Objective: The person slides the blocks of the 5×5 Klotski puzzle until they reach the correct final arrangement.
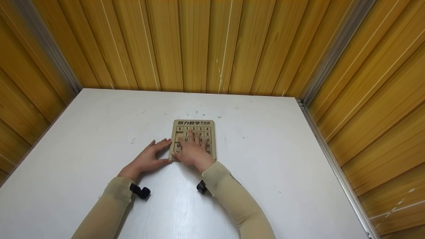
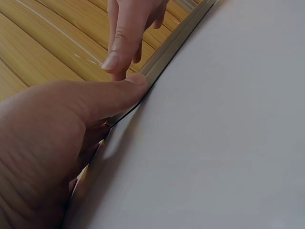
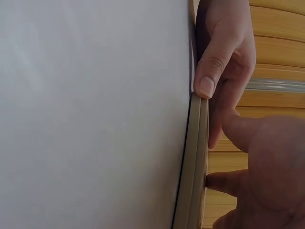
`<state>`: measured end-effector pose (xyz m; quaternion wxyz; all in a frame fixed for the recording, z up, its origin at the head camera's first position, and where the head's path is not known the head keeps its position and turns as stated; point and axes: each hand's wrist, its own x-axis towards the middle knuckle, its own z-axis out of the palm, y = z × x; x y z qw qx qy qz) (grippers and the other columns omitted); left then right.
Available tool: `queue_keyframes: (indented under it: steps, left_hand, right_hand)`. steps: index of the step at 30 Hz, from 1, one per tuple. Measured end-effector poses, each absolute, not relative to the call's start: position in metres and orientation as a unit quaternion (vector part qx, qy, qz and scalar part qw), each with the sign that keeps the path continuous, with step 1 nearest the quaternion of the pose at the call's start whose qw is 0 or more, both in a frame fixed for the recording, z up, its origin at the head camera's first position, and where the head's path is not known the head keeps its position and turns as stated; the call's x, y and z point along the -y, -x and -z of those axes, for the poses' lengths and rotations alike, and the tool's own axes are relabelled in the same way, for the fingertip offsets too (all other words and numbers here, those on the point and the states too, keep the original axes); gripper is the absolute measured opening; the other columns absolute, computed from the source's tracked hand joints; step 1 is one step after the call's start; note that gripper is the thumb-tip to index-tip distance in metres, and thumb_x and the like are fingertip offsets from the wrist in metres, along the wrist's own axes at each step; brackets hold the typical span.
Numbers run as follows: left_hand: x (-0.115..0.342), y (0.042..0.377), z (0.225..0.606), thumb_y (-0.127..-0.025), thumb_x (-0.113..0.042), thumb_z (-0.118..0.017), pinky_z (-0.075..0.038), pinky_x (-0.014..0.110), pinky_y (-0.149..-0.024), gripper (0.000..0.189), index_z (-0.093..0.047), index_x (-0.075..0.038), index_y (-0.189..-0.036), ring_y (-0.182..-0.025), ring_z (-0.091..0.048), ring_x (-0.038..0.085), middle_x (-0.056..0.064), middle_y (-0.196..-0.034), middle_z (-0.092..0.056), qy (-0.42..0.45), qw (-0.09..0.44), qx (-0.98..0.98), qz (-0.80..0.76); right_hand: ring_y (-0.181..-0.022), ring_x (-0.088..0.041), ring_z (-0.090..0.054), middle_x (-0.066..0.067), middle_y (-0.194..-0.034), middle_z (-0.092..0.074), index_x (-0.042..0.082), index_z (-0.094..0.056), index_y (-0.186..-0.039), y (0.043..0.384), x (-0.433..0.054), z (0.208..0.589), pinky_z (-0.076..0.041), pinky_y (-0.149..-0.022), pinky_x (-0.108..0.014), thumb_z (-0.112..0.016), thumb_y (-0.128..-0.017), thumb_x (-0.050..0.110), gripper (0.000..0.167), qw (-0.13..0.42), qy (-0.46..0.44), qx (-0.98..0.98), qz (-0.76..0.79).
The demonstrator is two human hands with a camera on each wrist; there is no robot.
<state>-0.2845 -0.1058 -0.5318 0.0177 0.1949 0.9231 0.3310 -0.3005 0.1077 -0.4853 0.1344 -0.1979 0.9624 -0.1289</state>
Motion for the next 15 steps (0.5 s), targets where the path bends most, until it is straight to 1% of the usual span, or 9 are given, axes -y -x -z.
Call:
queue_keyframes:
  steps: [2,9,15]
  left_hand:
    - [0.106,0.284,0.532,-0.09,-0.036,-0.078,-0.01,0.05,-0.135,0.077,-0.046,-0.01,-0.155,-0.155,-0.036,0.027,0.01,-0.162,-0.044,-0.197,0.014,-0.922,-0.332]
    - [0.106,0.285,0.534,-0.09,-0.036,-0.077,-0.01,0.048,-0.135,0.077,-0.045,-0.011,-0.155,-0.156,-0.034,0.025,0.007,-0.163,-0.044,-0.192,0.02,-0.923,-0.333]
    - [0.106,0.285,0.535,-0.09,-0.037,-0.077,-0.009,0.047,-0.135,0.077,-0.045,-0.011,-0.155,-0.156,-0.034,0.024,0.006,-0.163,-0.043,-0.189,0.024,-0.923,-0.333]
  right_hand:
    - [-0.159,-0.049,0.001,-0.02,-0.173,0.007,0.027,-0.024,-0.165,0.298,-0.108,0.485,0.001,-0.125,-0.075,-0.047,-0.101,0.064,0.078,0.135,0.2,-0.963,0.124]
    - [-0.16,-0.046,0.005,-0.018,-0.173,0.007,0.028,-0.025,-0.165,0.298,-0.109,0.482,0.004,-0.127,-0.07,-0.046,-0.101,0.064,0.076,0.143,0.199,-0.959,0.146]
    - [-0.16,-0.046,0.002,-0.019,-0.174,0.004,0.024,-0.03,-0.163,0.315,-0.106,0.479,-0.001,-0.126,-0.074,-0.046,-0.102,0.062,0.074,0.133,0.179,-0.962,0.156]
